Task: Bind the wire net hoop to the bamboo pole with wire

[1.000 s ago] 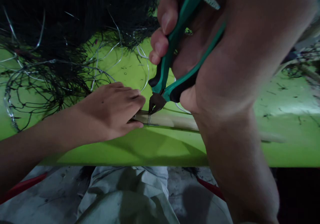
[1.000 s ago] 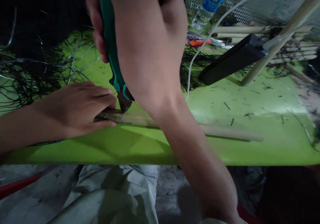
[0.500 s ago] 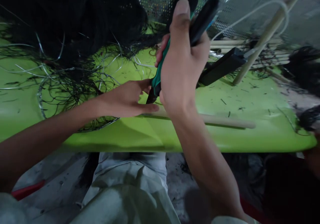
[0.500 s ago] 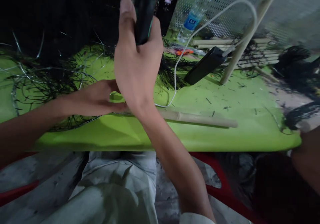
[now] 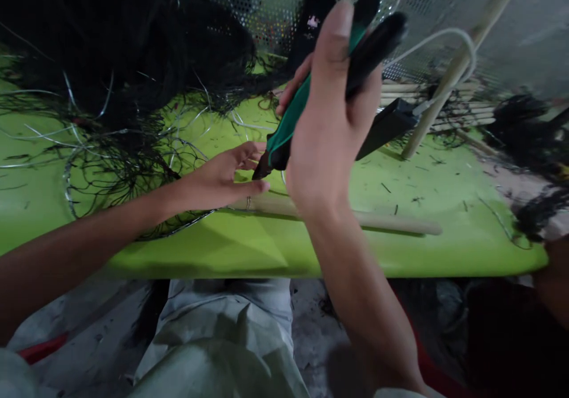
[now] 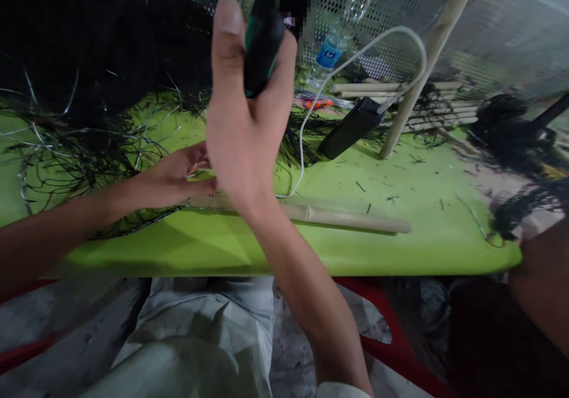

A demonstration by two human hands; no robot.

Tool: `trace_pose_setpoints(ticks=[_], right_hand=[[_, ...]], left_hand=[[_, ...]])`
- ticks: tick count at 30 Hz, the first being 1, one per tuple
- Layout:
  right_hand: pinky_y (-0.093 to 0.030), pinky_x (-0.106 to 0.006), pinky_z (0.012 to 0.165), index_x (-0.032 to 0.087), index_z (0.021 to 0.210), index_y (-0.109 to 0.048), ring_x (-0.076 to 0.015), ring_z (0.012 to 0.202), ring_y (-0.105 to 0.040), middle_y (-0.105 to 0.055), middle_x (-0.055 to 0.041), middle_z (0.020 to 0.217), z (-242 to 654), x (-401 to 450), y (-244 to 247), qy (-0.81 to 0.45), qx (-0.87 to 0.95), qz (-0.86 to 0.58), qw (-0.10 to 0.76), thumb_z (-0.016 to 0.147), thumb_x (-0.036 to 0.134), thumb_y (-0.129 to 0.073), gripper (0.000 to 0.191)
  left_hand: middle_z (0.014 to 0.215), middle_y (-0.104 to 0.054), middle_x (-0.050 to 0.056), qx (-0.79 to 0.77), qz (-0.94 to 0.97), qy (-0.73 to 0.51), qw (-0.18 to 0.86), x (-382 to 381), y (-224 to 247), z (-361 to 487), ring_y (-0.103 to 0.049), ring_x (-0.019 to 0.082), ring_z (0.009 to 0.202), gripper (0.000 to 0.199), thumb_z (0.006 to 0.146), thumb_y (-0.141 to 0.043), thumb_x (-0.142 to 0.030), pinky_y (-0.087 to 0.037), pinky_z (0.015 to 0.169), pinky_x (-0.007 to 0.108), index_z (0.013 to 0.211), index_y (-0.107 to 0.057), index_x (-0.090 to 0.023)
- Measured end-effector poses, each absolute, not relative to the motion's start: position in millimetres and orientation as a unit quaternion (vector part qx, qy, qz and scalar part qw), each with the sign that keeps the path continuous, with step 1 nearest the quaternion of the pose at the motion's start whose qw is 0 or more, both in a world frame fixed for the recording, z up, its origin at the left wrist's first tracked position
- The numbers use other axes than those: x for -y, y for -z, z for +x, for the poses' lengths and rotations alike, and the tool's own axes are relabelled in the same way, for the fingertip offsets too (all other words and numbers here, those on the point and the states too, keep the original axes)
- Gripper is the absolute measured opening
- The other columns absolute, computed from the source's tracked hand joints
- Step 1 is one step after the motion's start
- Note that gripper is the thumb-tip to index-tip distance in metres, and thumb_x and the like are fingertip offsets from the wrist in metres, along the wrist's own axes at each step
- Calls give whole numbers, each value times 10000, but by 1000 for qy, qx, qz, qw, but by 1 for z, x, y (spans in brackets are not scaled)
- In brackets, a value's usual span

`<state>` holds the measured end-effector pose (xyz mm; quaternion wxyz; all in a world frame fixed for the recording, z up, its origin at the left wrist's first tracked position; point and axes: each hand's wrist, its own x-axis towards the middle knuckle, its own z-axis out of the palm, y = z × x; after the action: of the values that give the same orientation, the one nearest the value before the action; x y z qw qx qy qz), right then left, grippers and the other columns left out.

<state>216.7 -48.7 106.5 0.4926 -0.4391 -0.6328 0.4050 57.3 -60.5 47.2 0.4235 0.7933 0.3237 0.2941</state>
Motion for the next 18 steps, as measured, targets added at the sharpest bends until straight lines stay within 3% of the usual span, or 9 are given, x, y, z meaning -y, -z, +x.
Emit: trace_pose_setpoints(ticks=[4,7,10,12,14,16,18], right_hand=[[-487,-360,724,341,1036,-635,-255,907,-597,-570,-57,762,225,36,-114,-403,639,-407,513,883,787,-548,480],[-426,-311,584,305,1045,-653,-162,707,-510,-571,-46,866,228,27,-116,-401,614,-366,574,980,655,-492,390],[-448,-292,484,256,1082,-663,-123,642,-478,-562,-52,992,234,17,-113,-438,603,-315,587,1042,476,-411,337],[-536,-286,494,246,1084,-679,-142,717,-579,-578,-57,1026,243,9,-110,-475,594,-271,590,1028,490,-423,359],[-615,-281,549,257,1101,-694,-186,919,-683,-609,-40,1084,254,3,-107,-521,584,-240,575,1000,529,-495,352],[-681,-309,645,284,1139,-692,-234,1222,-664,-629,12,1193,266,0,-106,-570,591,-236,519,1009,509,-514,316],[-708,-357,736,341,1148,-703,-244,1395,-573,-643,82,1245,271,1,-105,-600,613,-241,454,1028,507,-476,306]], left_hand=[[1514,-560,143,-368,807,-335,317,58,-48,52,-531,245,1417,488,997,-569,-347,-417,1228,446,1439,-468,-165],[1602,-451,191,-420,834,-270,235,63,-54,45,-489,281,1460,572,1022,-513,-372,-431,1192,460,1529,-359,-156],[1378,-655,149,-447,861,-125,209,69,-64,37,-659,301,1237,530,1023,-500,-423,-530,1009,440,1490,-430,-183],[1260,-711,109,-459,860,-77,209,70,-68,32,-715,281,1073,501,1007,-529,-450,-548,885,401,1446,-483,-213],[1288,-697,107,-472,848,-101,217,69,-68,29,-720,254,1028,490,1020,-509,-426,-545,833,372,1464,-468,-223],[1318,-681,105,-466,845,-131,226,69,-64,29,-716,240,1038,449,1041,-476,-395,-542,822,358,1461,-479,-233],[1301,-689,84,-452,851,-130,233,70,-61,31,-712,235,1036,384,1049,-477,-381,-540,823,358,1407,-532,-251]])
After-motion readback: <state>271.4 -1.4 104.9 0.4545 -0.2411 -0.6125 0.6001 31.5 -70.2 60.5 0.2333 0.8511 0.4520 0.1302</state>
